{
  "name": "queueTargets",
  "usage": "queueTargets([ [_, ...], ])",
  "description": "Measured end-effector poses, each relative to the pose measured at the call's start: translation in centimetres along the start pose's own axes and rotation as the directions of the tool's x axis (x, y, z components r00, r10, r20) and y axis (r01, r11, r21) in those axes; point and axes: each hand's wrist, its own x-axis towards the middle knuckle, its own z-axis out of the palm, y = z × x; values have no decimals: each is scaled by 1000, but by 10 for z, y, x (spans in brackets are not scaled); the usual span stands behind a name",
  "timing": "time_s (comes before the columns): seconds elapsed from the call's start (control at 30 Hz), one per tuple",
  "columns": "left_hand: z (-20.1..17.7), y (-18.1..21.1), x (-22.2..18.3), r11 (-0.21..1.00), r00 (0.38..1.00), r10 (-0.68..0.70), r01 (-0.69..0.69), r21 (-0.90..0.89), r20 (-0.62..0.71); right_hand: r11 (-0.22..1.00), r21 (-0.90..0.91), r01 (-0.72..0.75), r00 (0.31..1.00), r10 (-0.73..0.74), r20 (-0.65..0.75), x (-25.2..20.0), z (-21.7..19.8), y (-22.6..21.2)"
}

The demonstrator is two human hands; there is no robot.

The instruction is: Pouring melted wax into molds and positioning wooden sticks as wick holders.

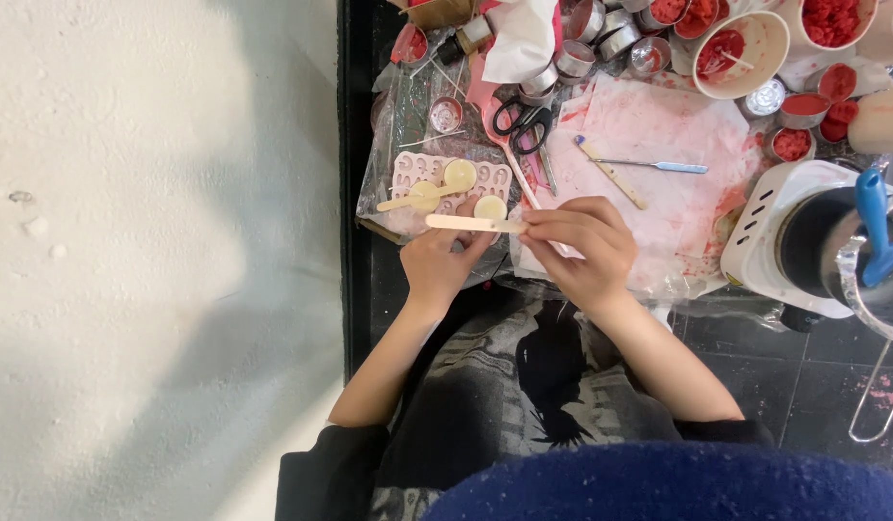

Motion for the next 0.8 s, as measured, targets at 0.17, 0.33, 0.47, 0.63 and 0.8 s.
queueTargets([
  [0.17,0,7,3,999,1000,9,-9,-36,-20,993,-18,-120,989,118,-87,-18,-25,15],
  [0.33,4,24,11,979,999,-8,15,-203,33,908,-227,-352,935,329,-132,-43,-45,31],
  [0.47,11,43,22,918,990,-58,103,-382,129,840,-440,-316,948,291,-126,-72,-52,40],
  [0.63,14,57,33,917,981,-33,105,-385,189,798,-488,-354,933,340,-119,-84,-55,42],
  [0.8,17,56,33,955,989,74,-34,-294,125,788,-490,-372,924,366,-111,-85,-54,42],
])
